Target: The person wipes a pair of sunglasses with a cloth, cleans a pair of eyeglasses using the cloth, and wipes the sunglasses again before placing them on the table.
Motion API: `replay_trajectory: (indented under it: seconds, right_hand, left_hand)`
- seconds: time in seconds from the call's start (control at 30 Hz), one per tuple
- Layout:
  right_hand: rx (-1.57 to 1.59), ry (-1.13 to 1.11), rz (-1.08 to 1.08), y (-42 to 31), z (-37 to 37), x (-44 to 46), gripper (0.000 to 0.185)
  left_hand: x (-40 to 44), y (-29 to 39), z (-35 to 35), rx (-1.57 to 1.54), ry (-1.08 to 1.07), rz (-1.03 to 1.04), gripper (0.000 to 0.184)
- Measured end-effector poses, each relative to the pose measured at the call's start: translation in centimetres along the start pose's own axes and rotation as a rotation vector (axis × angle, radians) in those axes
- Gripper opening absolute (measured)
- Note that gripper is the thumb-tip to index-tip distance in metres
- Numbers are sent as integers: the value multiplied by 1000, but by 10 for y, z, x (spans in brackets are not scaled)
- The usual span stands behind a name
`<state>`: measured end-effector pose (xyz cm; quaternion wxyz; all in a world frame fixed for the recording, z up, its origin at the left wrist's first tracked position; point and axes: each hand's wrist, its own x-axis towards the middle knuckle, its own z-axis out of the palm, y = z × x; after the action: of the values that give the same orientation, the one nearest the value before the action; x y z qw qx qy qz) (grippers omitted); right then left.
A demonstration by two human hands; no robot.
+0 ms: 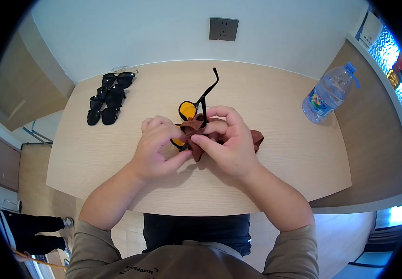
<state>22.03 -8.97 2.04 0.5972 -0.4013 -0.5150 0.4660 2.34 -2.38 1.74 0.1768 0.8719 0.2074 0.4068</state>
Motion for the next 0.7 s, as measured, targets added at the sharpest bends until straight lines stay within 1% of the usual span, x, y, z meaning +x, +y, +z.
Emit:
replay_trajectory:
  seconds: [0.07, 0.13, 0.23, 0.27, 0.33, 0.37, 0.47, 0.57, 0.7]
  right_hand:
    - [9, 1, 9, -5, 0, 0, 49]
    - [-6, -9, -9, -7, 1, 0, 50]
    - [-87, -98, -12, -7, 2, -4, 50]
    - [-136, -133, -49, -5, 2, -4, 51]
    - [-234, -202, -125, 0, 2, -5, 51]
    - [-224, -207, -104, 0, 3, -7, 51]
    - [-282, -241, -138, -2, 6, -6, 50]
    - [-293, -252, -133, -1, 10, -6, 49]
    - [-332, -240, -139, -3, 14, -5, 47]
  left_hand:
    - [1, 0, -5, -29, 14, 14, 30]
    - [-1, -3, -9, -110, 96, 28, 31]
    - [0, -3, -10, -223, 159, 36, 33]
    - [0, -2, -10, -259, 171, 35, 34]
    - [1, 1, -11, -291, 130, 24, 32]
    - [1, 2, -11, -307, 109, 18, 32]
    - [1, -1, -9, -262, 56, 88, 23]
    - [0, -2, -8, -356, 95, 35, 15]
    - [1, -1, -9, -580, 94, -59, 15]
